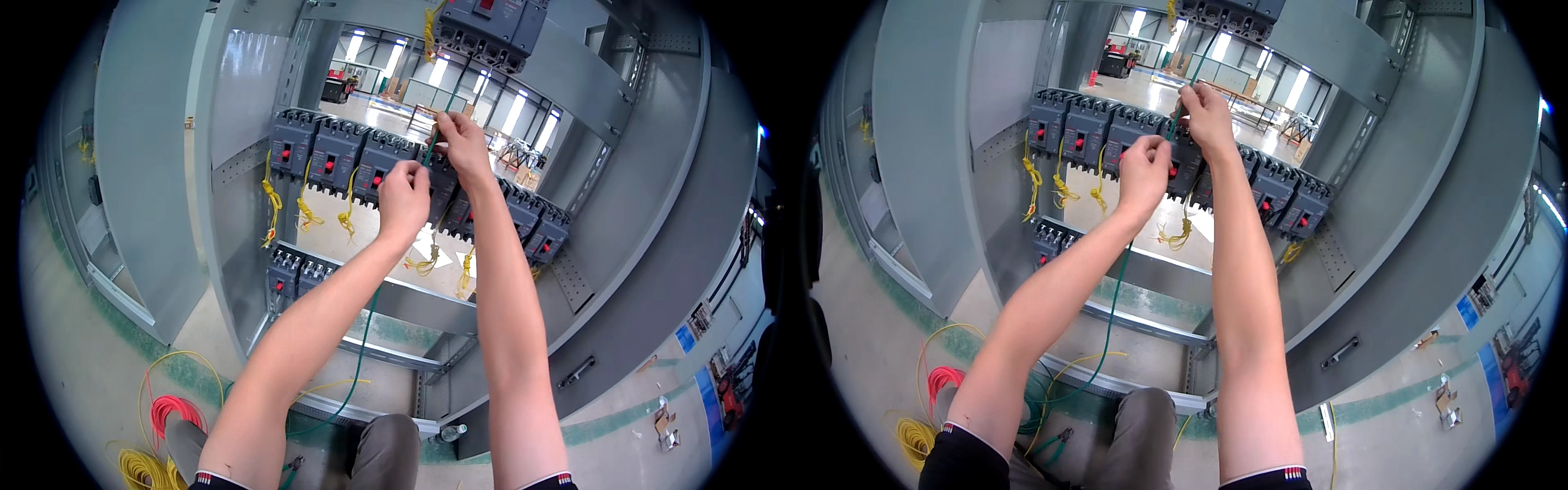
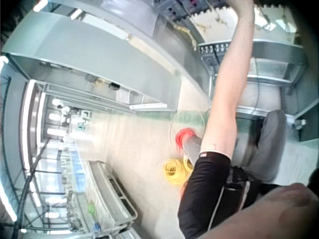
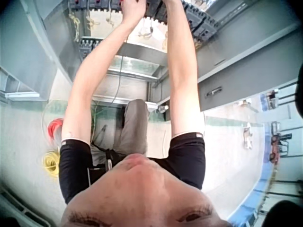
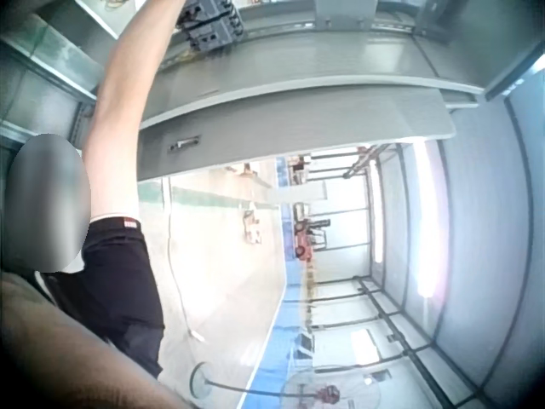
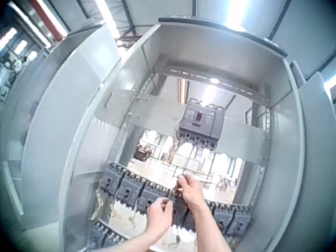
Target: The person sits on the floor and installs electrical wiring into a panel. They measure and cut yellow and green wires using pliers, then connect them to the circuit breakers.
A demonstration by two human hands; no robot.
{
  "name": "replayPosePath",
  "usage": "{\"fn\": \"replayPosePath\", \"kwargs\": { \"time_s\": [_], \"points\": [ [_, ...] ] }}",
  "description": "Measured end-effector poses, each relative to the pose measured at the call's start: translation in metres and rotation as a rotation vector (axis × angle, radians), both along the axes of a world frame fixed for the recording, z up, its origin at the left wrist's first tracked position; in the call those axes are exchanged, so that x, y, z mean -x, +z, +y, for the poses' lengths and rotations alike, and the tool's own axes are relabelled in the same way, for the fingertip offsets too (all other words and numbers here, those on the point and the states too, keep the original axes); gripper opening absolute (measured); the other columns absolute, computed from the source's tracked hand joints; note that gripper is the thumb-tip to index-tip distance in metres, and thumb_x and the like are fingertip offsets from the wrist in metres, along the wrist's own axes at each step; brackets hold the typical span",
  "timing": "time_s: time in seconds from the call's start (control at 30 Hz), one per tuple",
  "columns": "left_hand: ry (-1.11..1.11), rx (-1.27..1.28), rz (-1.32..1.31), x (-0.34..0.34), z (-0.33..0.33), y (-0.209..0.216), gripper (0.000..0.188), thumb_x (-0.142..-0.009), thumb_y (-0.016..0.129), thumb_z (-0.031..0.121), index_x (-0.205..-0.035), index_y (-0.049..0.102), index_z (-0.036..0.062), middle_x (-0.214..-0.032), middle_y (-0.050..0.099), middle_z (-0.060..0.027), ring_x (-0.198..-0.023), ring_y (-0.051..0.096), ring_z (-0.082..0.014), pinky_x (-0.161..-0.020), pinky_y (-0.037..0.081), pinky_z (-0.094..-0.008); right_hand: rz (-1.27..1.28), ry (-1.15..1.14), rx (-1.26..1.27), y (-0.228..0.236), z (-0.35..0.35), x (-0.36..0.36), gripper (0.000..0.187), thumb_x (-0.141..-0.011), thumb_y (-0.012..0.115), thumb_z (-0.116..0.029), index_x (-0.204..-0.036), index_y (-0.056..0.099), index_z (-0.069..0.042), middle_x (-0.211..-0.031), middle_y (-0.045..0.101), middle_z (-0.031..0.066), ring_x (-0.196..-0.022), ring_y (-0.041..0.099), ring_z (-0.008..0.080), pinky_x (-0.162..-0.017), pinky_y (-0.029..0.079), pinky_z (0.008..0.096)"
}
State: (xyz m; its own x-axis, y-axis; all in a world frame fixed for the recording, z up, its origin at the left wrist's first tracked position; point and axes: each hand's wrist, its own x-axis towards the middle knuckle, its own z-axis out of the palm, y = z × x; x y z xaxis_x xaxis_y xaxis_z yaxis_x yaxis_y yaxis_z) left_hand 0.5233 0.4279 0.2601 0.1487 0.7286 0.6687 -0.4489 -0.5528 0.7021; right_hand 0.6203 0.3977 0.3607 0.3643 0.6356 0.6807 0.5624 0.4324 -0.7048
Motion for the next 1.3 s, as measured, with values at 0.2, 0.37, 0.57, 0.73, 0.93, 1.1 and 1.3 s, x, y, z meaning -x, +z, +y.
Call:
{"fn": "replayPosePath", "kwargs": {
  "time_s": [0.2,0.37,0.57,0.73,0.93,1.1,1.3],
  "points": [
    [0.081,0.043,0.046,-0.004,0.005,-0.013,0.021,-0.095,0.059,0.017,-0.094,0.061,-0.0042,-0.069,0.066,-0.0094,-0.059,0.060,-0.0141,-0.059,0.047,-0.0307,-0.136,-0.009,0.031,-0.006,0.003,-0.003,0.030,-0.097,0.058,-0.025,-0.101,0.061,0.004,-0.074,0.063,0.0044,-0.063,0.058,0.0108,-0.058,0.044,0.0266],
    [0.110,0.018,0.058,-0.003,0.004,-0.016,0.023,-0.095,0.059,0.019,-0.094,0.061,-0.0043,-0.068,0.065,-0.0087,-0.058,0.058,-0.0137,-0.058,0.046,-0.0304,-0.071,0.032,0.008,-0.003,0.003,0.001,0.031,-0.097,0.058,-0.025,-0.105,0.061,0.004,-0.074,0.064,0.0043,-0.062,0.058,0.0112,-0.058,0.045,0.0269],
    [0.026,0.057,0.061,-0.005,0.001,-0.047,0.024,-0.095,0.059,0.019,-0.095,0.061,-0.0047,-0.067,0.063,-0.0065,-0.060,0.057,-0.0107,-0.056,0.045,-0.0282,-0.192,-0.047,0.046,-0.005,0.006,-0.004,0.032,-0.096,0.058,-0.026,-0.107,0.061,0.004,-0.075,0.065,0.0053,-0.061,0.058,0.0113,-0.058,0.046,0.0268],
    [0.010,0.044,0.041,-0.006,0.005,-0.042,0.024,-0.095,0.059,0.020,-0.094,0.061,-0.0043,-0.065,0.062,-0.0059,-0.058,0.056,-0.0096,-0.054,0.044,-0.0273,-0.171,-0.072,0.048,-0.006,0.011,-0.006,0.035,-0.095,0.060,-0.028,-0.110,0.062,0.004,-0.073,0.065,0.0051,-0.060,0.057,0.0106,-0.056,0.044,0.0268],
    [0.024,0.079,0.040,-0.009,0.007,-0.032,0.024,-0.095,0.060,0.021,-0.091,0.060,-0.0027,-0.061,0.060,-0.0039,-0.054,0.052,-0.0082,-0.052,0.041,-0.0264,-0.148,-0.086,0.047,-0.003,0.008,-0.002,0.037,-0.095,0.060,-0.029,-0.113,0.062,0.003,-0.074,0.065,0.0045,-0.059,0.054,0.0090,-0.054,0.042,0.0267],
    [0.002,0.076,0.019,-0.011,0.008,-0.034,0.022,-0.096,0.059,0.020,-0.089,0.059,-0.0016,-0.061,0.058,-0.0033,-0.054,0.051,-0.0072,-0.050,0.039,-0.0260,-0.156,-0.107,0.065,-0.004,0.005,-0.001,0.037,-0.095,0.060,-0.029,-0.113,0.062,0.003,-0.076,0.066,0.0048,-0.063,0.056,0.0096,-0.058,0.046,0.0264],
    [-0.015,0.089,0.011,-0.009,0.004,-0.031,0.021,-0.097,0.058,0.018,-0.089,0.058,-0.0014,-0.061,0.057,-0.0025,-0.054,0.049,-0.0066,-0.049,0.037,-0.0253,-0.134,-0.092,0.059,-0.007,0.007,-0.001,0.036,-0.095,0.060,-0.029,-0.114,0.062,0.003,-0.077,0.067,0.0054,-0.066,0.058,0.0101,-0.060,0.047,0.0270]
  ]
}}
